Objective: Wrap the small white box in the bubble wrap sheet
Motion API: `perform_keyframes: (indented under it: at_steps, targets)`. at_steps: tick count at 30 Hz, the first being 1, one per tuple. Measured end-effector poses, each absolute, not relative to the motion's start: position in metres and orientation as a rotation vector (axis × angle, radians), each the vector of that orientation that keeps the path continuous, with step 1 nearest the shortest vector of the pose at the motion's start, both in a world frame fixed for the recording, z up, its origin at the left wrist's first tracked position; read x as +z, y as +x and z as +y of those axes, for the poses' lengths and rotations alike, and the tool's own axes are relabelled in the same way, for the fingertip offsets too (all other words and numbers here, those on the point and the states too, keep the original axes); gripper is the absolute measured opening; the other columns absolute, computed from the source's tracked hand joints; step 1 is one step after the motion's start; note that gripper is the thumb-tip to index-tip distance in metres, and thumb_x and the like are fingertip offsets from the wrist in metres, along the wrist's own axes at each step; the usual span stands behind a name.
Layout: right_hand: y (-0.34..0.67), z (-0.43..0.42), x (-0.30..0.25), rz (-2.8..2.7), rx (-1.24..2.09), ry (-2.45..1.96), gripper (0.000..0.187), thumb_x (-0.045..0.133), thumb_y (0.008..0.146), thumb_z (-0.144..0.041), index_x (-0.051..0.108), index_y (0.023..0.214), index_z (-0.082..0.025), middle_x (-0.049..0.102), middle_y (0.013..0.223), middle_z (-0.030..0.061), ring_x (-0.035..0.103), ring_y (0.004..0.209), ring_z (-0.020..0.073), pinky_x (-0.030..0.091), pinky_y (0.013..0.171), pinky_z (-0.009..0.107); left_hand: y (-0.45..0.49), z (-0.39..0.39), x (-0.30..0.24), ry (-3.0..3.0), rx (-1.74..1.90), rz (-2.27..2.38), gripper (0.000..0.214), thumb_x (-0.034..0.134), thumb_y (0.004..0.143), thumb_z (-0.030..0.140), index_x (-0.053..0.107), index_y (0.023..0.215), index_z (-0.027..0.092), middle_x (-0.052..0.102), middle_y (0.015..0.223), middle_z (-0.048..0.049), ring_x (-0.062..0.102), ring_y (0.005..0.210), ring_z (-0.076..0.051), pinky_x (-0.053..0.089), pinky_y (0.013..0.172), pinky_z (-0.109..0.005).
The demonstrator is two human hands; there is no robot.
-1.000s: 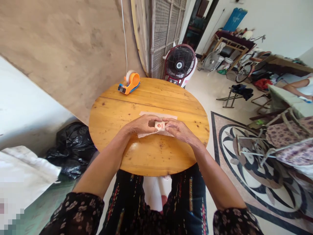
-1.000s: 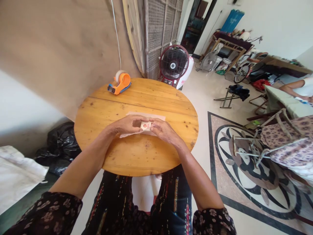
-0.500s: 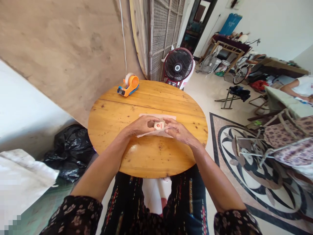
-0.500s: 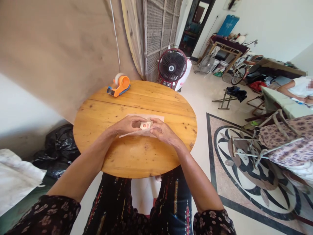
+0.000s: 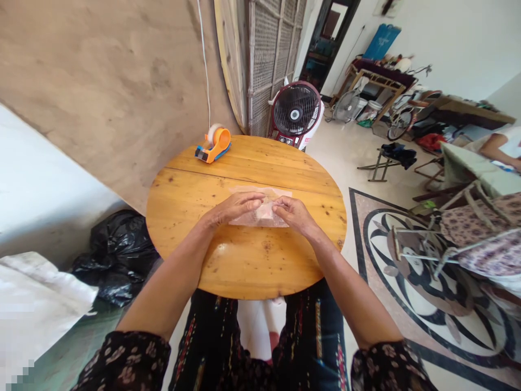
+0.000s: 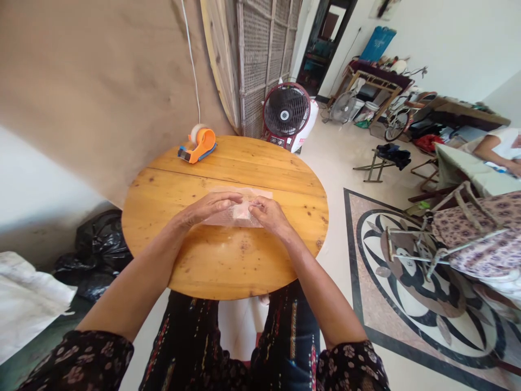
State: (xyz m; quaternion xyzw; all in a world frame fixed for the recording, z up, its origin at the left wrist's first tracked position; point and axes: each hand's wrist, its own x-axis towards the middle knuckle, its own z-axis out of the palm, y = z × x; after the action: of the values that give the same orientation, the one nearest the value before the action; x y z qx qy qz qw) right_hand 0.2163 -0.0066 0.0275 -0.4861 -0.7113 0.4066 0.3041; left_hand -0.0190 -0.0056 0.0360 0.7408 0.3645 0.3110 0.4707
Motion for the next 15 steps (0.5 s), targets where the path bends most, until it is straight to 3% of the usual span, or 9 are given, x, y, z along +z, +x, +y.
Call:
perform_keyframes:
  at_steps: [4,8,11,15]
  targets:
    - [0.215,-0.001,0.025,-1.917,0.991,-1.346,0.026,0.060,0.080,-0.043,0.067,0.085,-0.018,0.064,0.071,-0.0005,0.053,0.060,0.0128,0.040,0.057,0.023,-0.023,-0.005,0.033,1.732,0.709,0.856,0.073,0.068,0.075,0.057,0.057,0.135,0.016,0.059,0.138,-0.0150,0.054,0.130,-0.033,0.044,0.108,-0.046]
    - [0.213,0.004,0.025,-1.930,0.922,-1.397,0.022,0.060,0.079,-0.039,0.067,0.078,-0.018,0.062,0.067,-0.0008,0.052,0.060,0.0125,0.040,0.058,0.023,-0.025,-0.004,0.034,1.748,0.742,0.881,0.065,0.070,0.074,0.050,0.062,0.129,0.017,0.059,0.140,-0.0120,0.054,0.130,-0.032,0.044,0.108,-0.044]
    - [0.211,0.005,0.027,-1.939,0.892,-1.465,0.019,0.060,0.078,-0.036,0.066,0.075,-0.018,0.060,0.063,-0.0009,0.051,0.058,0.0127,0.037,0.054,0.023,-0.022,-0.004,0.036,1.840,0.768,0.981,0.050,0.067,0.074,0.043,0.069,0.117,0.019,0.069,0.125,-0.0069,0.062,0.118,-0.030,0.048,0.102,-0.041]
    - [0.210,0.005,0.030,-1.955,0.890,-1.450,0.020,0.060,0.077,-0.036,0.066,0.078,-0.018,0.059,0.063,-0.0017,0.049,0.057,0.0119,0.035,0.053,0.022,-0.012,-0.007,0.035,1.877,0.809,1.178,0.030,0.061,0.074,0.039,0.073,0.091,0.017,0.074,0.092,-0.0032,0.067,0.090,-0.024,0.052,0.081,-0.031]
